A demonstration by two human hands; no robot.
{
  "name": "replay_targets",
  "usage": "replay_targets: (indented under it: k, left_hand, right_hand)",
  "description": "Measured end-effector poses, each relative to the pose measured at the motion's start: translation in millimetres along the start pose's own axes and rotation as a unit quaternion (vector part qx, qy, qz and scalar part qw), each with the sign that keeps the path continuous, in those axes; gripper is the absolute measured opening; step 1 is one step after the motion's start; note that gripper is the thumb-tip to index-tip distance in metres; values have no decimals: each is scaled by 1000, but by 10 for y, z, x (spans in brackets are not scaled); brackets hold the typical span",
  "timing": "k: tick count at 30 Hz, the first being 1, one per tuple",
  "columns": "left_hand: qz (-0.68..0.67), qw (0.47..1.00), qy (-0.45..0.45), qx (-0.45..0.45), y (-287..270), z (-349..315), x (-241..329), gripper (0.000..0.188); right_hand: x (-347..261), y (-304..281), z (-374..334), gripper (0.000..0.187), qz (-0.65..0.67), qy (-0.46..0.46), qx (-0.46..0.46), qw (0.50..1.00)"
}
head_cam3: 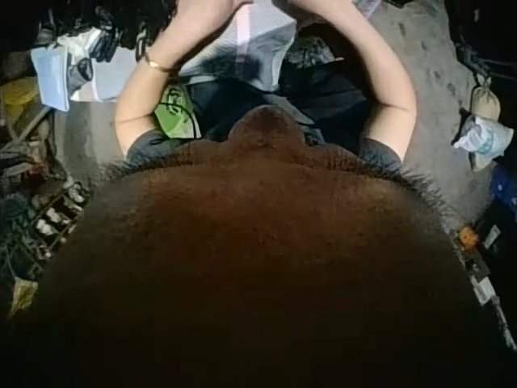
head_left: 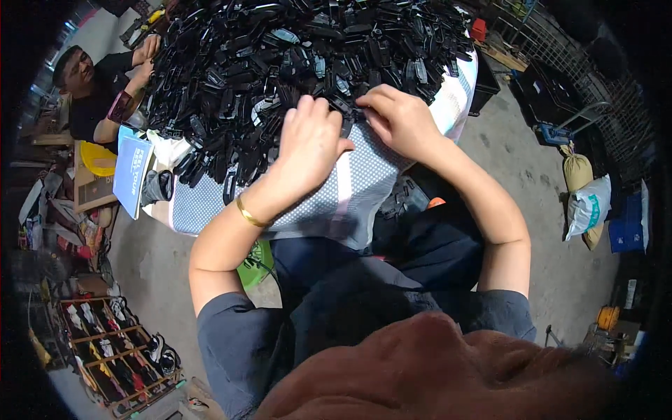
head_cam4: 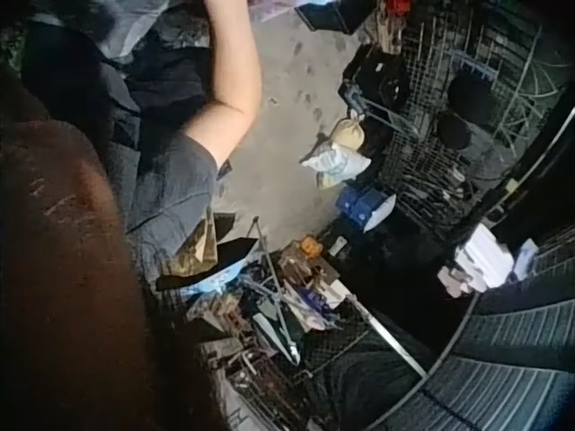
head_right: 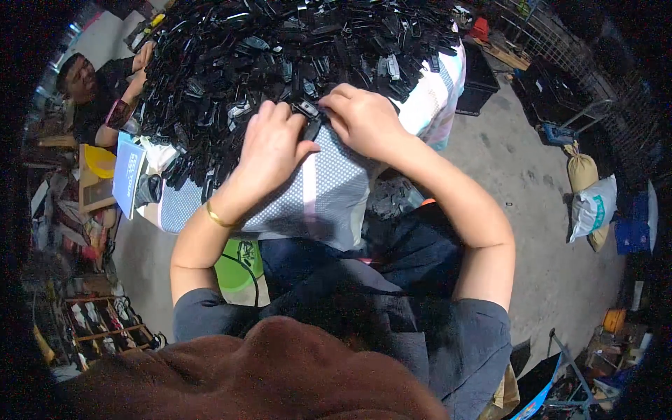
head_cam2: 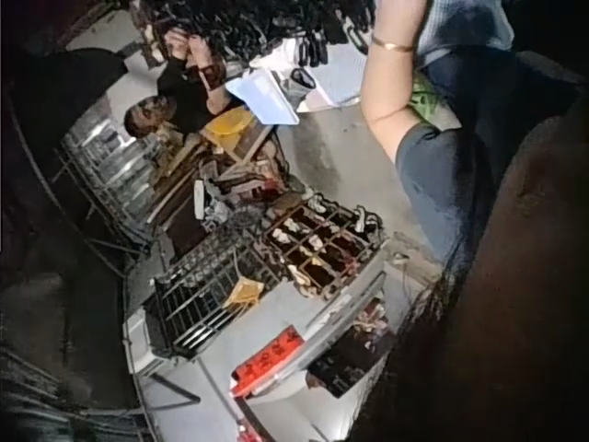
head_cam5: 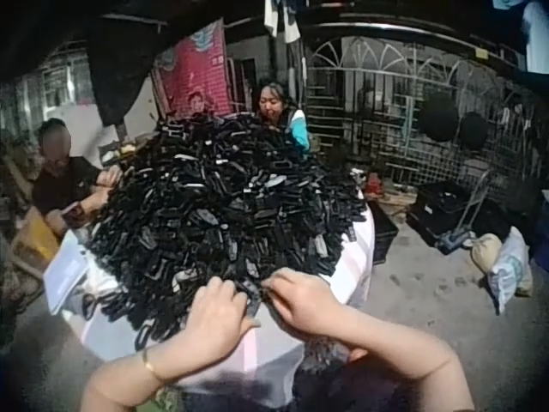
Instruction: The recorder sorts through a large pile of black plastic clips or buckles on a table, likely for quality control or packaging.
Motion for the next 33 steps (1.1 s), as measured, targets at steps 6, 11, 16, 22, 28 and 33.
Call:
replay_targets:
  k: [6,11,16,22,28,33]
  left_hand:
    - [1,1000,1,0,159,-96,117,29]
    - [-49,998,6,-30,166,-124,78,24]
    - [-82,996,-4,-27,169,-141,5,23]
    - [-201,976,-69,-41,75,-72,-115,22]
    - [-307,927,-214,28,-86,108,-513,23]
    - [-421,846,-315,-85,166,-20,-501,39]
  right_hand:
    - [27,230,139,22,-1,24,-13,1000]
    - [5,200,183,25,34,31,-54,998]
    - [-166,108,8,29,48,-34,-136,989]
    - [-297,70,-100,27,49,-51,-168,983]
    - [-198,69,-182,26,23,-16,-168,985]
    - [80,-79,-60,26,153,187,-22,970]
Point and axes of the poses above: each hand's wrist, its own z-axis towards the middle knuckle, its own y-axis out of the palm, x = y × z, the point moved 8 cm from there along z, towards the middle knuckle, and after that the axes turned 15 degrees about x, right-handed, at the moved point
